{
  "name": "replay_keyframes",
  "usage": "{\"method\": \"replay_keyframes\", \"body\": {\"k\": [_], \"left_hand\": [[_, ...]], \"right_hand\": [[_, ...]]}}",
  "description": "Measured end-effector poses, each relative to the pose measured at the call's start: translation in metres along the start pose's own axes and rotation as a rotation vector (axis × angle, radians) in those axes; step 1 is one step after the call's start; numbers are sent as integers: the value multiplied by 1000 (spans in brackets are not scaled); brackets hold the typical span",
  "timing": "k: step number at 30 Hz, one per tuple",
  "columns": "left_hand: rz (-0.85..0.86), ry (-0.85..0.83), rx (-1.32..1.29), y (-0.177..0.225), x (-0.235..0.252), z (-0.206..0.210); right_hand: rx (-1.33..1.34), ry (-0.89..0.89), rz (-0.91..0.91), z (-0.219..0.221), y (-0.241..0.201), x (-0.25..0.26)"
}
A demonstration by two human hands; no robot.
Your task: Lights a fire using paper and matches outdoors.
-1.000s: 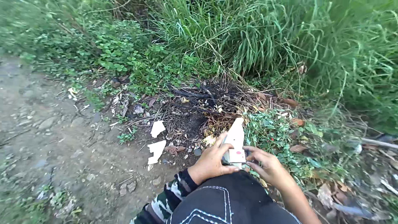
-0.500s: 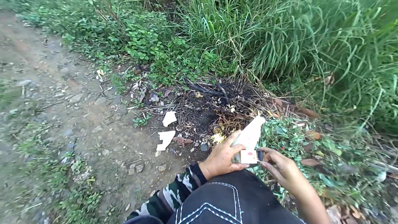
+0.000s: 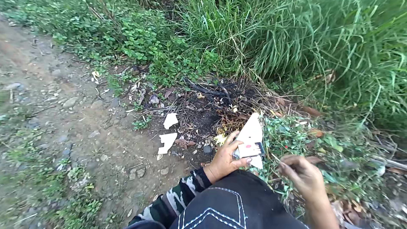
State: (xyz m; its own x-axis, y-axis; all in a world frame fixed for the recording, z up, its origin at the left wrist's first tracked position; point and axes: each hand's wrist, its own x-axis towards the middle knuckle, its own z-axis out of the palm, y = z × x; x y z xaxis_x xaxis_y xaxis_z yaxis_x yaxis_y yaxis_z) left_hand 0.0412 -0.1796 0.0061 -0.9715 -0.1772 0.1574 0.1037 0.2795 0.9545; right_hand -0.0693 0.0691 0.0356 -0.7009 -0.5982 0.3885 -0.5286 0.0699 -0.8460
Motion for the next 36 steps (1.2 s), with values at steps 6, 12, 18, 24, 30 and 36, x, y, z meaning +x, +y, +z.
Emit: {"method": "replay_keyframes", "body": {"k": [6,12,18,24,30,36], "left_hand": [[122,84,319,10,4,12],[304,43,490,15,0,29],[210,-161,351,19,-2,20],[215,-265,366,25,-1,25],[196,-309,338,25,-1,25],[202,-179,162,14,2,26]], "right_hand": [[314,305,171,34,-5,2],[325,299,149,52,-10,3],[264,22,306,4,-9,6],[214,-196,212,4,-14,13],[144,-197,183,23,-14,16],[52,56,96,42,-5,13]]}}
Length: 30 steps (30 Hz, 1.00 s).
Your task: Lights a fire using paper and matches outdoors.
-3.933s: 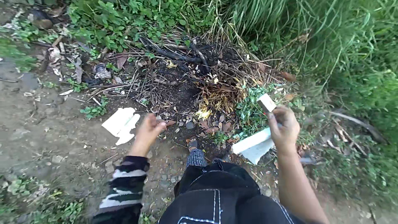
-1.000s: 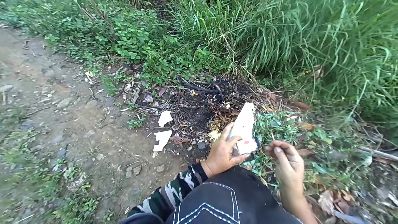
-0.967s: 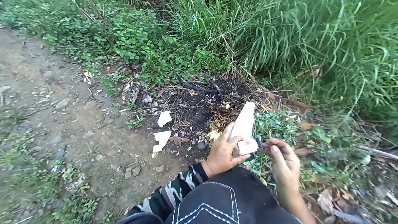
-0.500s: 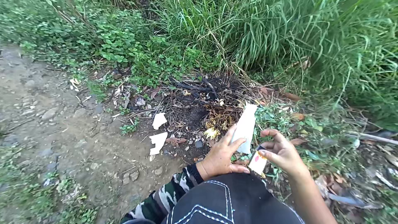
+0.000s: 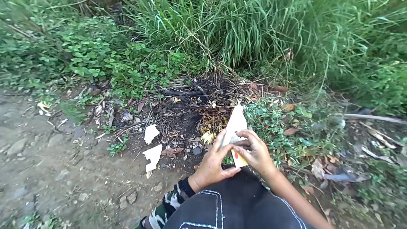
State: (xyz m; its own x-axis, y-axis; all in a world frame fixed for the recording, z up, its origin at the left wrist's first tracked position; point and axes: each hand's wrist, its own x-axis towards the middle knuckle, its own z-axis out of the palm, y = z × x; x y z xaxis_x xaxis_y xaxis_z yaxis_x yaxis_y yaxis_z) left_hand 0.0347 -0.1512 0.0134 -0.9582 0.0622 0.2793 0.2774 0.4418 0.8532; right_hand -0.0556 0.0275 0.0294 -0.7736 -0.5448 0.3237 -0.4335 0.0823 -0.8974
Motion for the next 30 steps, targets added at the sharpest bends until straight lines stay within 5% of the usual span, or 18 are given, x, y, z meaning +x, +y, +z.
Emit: {"method": "replay_keyframes", "body": {"k": [3,12,21,30], "left_hand": [[-73,108,-166,-1,4,-10],[-37,131,-718,16,5,-31],[12,225,-447,15,14,-34],[99,214,-195,22,33,-39]], "right_hand": [[-70,169,-117,-12,5,-1],[-75,214,-342,-35,-33,-10],[20,416,-387,-49,-53,-5],[-224,260,-607,-37,-47,-4]]}}
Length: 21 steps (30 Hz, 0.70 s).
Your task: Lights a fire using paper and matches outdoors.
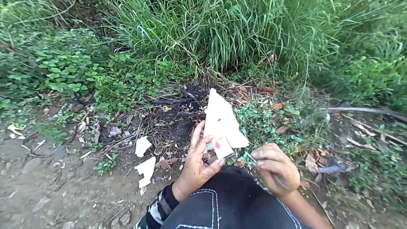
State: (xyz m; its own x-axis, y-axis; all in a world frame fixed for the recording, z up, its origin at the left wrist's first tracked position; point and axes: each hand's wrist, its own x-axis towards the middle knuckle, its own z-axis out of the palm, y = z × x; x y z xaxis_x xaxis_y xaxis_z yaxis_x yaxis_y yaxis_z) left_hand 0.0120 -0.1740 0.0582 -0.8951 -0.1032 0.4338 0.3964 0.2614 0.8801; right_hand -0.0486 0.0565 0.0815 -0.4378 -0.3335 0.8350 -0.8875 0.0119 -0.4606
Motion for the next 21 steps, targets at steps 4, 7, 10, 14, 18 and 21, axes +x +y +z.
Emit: {"method": "replay_keyframes", "body": {"k": [4,7,10,14,18,21], "left_hand": [[18,-21,12,1,6,1],[-2,-25,-24,-2,7,0],[-113,12,-108,-6,5,-2],[-239,60,-186,-12,2,-13],[-296,57,-202,-20,-2,-26],[-279,30,-204,-26,-5,-39]], "right_hand": [[1,-4,-18,6,5,3],[70,16,44,8,7,3],[117,56,118,12,12,3],[101,26,144,23,20,3],[80,-48,137,44,25,5],[76,-61,113,60,20,11]]}}
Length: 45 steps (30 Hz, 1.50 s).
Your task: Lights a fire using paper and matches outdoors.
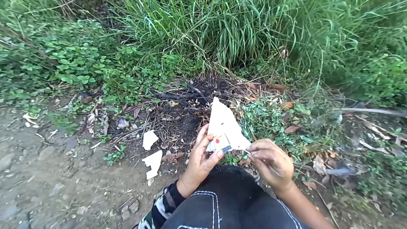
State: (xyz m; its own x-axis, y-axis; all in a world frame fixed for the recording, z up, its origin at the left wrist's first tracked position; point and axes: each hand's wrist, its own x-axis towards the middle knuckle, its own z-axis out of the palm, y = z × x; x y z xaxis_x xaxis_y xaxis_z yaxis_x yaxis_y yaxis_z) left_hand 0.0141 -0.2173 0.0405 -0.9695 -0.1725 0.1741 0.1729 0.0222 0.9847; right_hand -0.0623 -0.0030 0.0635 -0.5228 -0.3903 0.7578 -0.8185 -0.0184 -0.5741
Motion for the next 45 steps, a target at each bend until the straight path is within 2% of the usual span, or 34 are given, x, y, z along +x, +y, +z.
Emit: {"method": "replay_keyframes", "body": {"k": [6,9,12,15,20,25,29,32,36,38,41,45], "left_hand": [[-6,-54,-50,-18,3,-35],[-29,-69,-82,-31,8,-51],[-46,-101,-102,-37,16,-63],[-32,-126,-90,-39,27,-70],[58,-21,0,-48,62,-85],[169,16,160,-48,119,-92],[195,22,255,-56,179,-76],[225,-5,365,-58,231,-55],[283,-36,535,-55,282,-21],[323,-63,591,-57,298,-5],[362,-81,668,-60,310,10],[359,-128,666,-61,321,21]], "right_hand": [[-110,-38,27,39,8,10],[-133,12,68,46,-6,17],[-174,-30,106,65,-7,21],[-194,-5,202,84,28,17],[-168,157,299,64,71,36],[-145,142,330,52,131,56],[-100,158,300,36,179,87],[49,159,329,21,212,107],[702,147,625,0,240,126],[900,103,739,-14,253,132],[1005,113,818,-28,264,140],[972,99,842,-38,267,153]]}}
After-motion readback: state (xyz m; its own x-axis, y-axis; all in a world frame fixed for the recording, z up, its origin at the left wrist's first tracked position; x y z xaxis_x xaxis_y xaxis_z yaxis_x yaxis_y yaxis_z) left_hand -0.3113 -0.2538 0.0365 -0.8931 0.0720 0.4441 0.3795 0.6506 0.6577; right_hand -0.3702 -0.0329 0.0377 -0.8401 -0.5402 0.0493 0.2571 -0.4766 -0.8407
